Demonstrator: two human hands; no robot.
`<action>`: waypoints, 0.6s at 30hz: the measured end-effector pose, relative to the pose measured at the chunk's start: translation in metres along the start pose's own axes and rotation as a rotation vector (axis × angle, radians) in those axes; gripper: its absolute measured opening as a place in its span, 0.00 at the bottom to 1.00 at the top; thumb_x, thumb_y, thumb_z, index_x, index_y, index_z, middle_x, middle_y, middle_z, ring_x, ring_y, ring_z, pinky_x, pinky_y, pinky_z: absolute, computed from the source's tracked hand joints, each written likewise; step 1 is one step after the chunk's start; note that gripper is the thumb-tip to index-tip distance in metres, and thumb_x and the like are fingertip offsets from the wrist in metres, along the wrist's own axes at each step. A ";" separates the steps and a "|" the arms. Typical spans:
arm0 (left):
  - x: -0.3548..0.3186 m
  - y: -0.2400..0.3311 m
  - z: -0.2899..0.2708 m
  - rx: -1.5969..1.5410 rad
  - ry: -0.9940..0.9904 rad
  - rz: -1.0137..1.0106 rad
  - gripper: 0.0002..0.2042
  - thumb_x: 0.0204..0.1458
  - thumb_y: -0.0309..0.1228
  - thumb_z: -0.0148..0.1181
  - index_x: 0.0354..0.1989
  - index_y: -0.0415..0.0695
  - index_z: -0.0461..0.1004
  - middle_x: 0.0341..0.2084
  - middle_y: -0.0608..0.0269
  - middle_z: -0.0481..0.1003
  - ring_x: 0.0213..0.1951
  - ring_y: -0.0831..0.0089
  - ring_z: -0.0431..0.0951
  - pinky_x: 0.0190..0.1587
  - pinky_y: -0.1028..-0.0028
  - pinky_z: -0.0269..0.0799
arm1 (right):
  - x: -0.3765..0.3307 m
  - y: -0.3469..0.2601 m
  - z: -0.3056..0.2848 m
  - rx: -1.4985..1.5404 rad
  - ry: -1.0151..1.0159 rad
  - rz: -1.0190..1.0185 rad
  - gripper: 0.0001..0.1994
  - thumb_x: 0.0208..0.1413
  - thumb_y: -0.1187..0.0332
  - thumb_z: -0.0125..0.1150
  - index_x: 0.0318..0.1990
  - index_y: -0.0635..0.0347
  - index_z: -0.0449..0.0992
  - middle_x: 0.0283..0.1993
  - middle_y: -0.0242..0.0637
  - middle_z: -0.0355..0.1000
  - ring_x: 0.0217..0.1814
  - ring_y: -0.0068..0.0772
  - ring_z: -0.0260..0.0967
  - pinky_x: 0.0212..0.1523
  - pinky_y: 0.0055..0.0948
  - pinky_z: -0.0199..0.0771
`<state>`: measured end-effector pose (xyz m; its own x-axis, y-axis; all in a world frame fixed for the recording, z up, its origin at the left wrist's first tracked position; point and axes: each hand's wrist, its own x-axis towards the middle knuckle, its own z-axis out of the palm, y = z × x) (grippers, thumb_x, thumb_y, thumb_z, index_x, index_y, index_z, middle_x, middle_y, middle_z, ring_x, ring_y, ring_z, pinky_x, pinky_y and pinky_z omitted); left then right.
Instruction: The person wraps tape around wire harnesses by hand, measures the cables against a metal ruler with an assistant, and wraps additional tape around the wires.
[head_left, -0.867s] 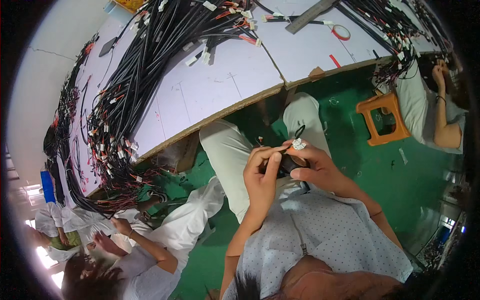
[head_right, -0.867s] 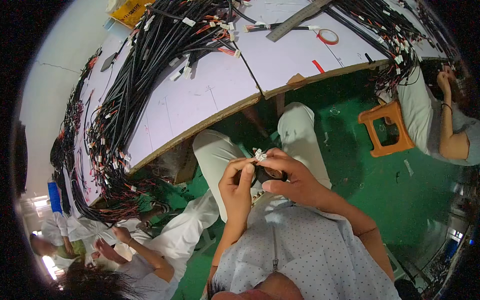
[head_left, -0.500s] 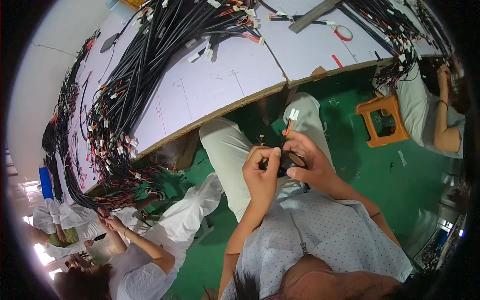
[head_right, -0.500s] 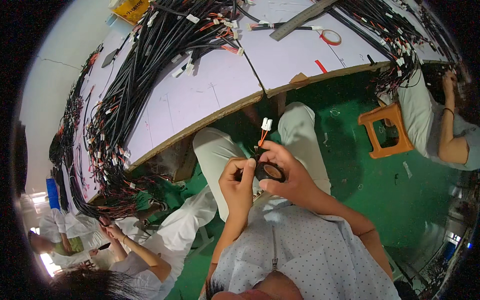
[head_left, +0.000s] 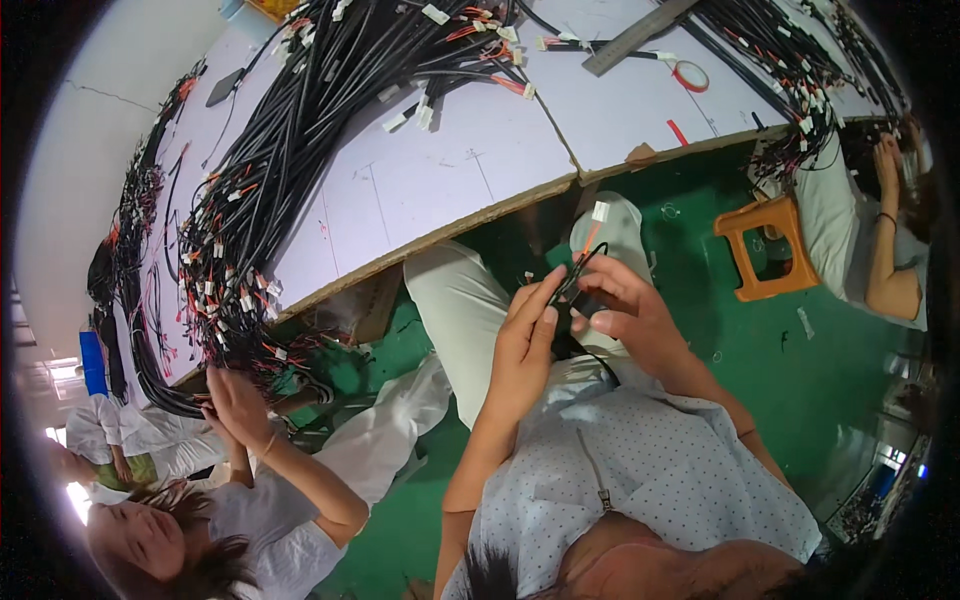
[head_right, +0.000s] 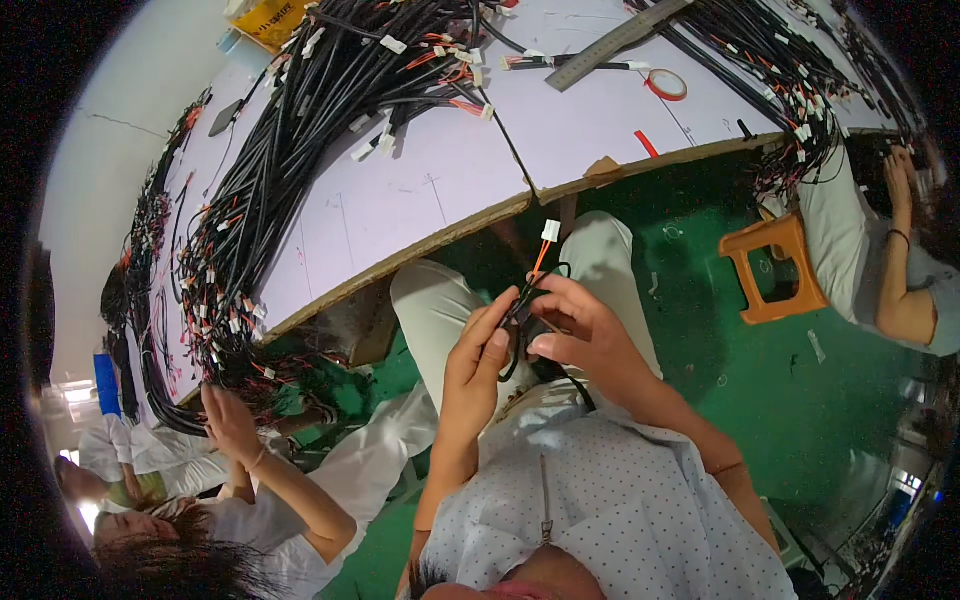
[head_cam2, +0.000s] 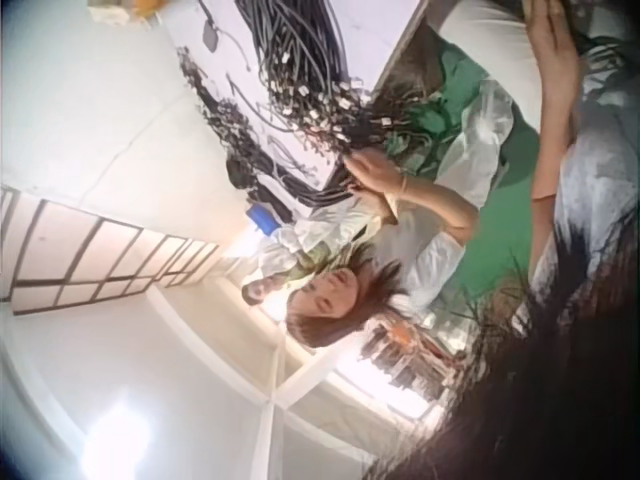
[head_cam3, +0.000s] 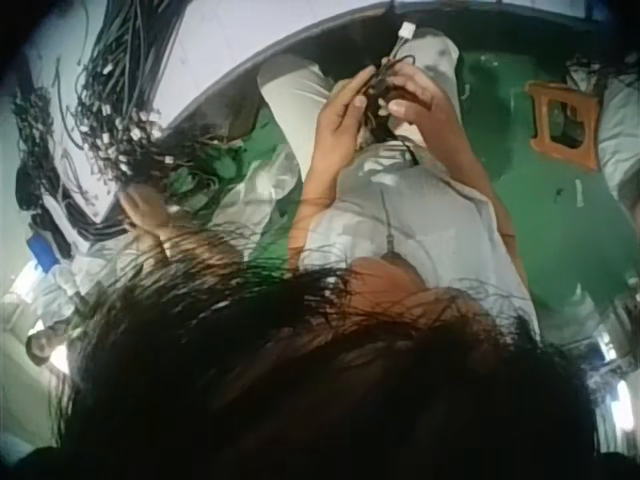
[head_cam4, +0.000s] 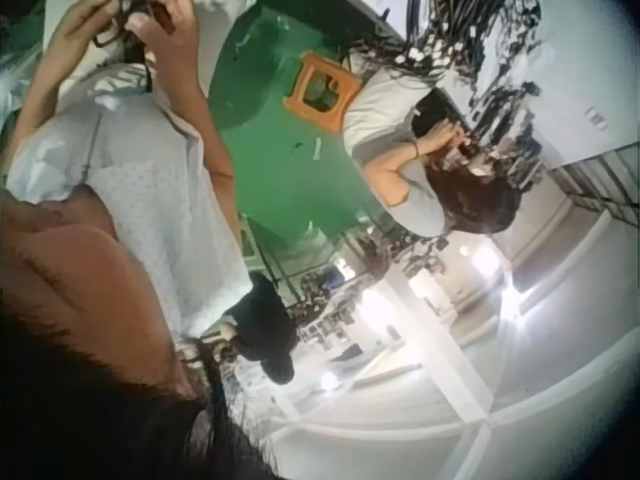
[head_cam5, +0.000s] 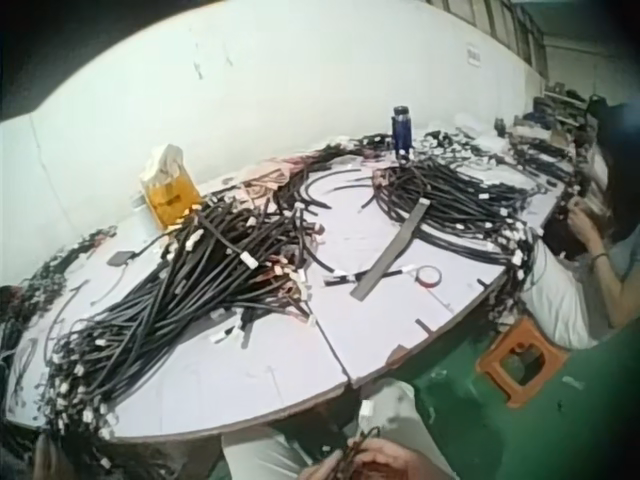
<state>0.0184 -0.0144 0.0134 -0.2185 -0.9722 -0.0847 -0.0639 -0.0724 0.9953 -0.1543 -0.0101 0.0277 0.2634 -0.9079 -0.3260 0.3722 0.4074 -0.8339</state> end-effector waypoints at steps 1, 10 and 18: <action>0.000 0.000 0.000 0.008 -0.040 0.006 0.16 0.61 0.27 0.46 0.56 0.39 0.67 0.39 0.59 0.73 0.41 0.72 0.70 0.48 0.78 0.63 | -0.001 -0.004 0.001 -0.011 0.015 0.015 0.34 0.44 0.72 0.59 0.62 0.61 0.58 0.48 0.33 0.67 0.52 0.24 0.64 0.52 0.25 0.64; -0.001 -0.020 0.006 0.019 0.114 -0.117 0.12 0.55 0.23 0.56 0.48 0.36 0.74 0.30 0.62 0.77 0.31 0.79 0.74 0.34 0.78 0.69 | 0.006 -0.003 -0.004 -0.042 -0.009 0.025 0.34 0.45 0.71 0.61 0.62 0.61 0.58 0.47 0.34 0.67 0.51 0.26 0.64 0.53 0.24 0.64; 0.000 -0.021 0.005 0.656 0.326 0.474 0.10 0.44 0.18 0.62 0.37 0.39 0.77 0.26 0.57 0.77 0.26 0.62 0.76 0.29 0.72 0.71 | 0.005 -0.007 -0.007 0.016 -0.076 0.050 0.34 0.48 0.70 0.60 0.64 0.67 0.55 0.47 0.37 0.68 0.45 0.25 0.68 0.47 0.24 0.69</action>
<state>0.0145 -0.0117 -0.0078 -0.0809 -0.8900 0.4487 -0.6063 0.4012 0.6866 -0.1621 -0.0185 0.0289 0.3487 -0.8764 -0.3322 0.3706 0.4545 -0.8100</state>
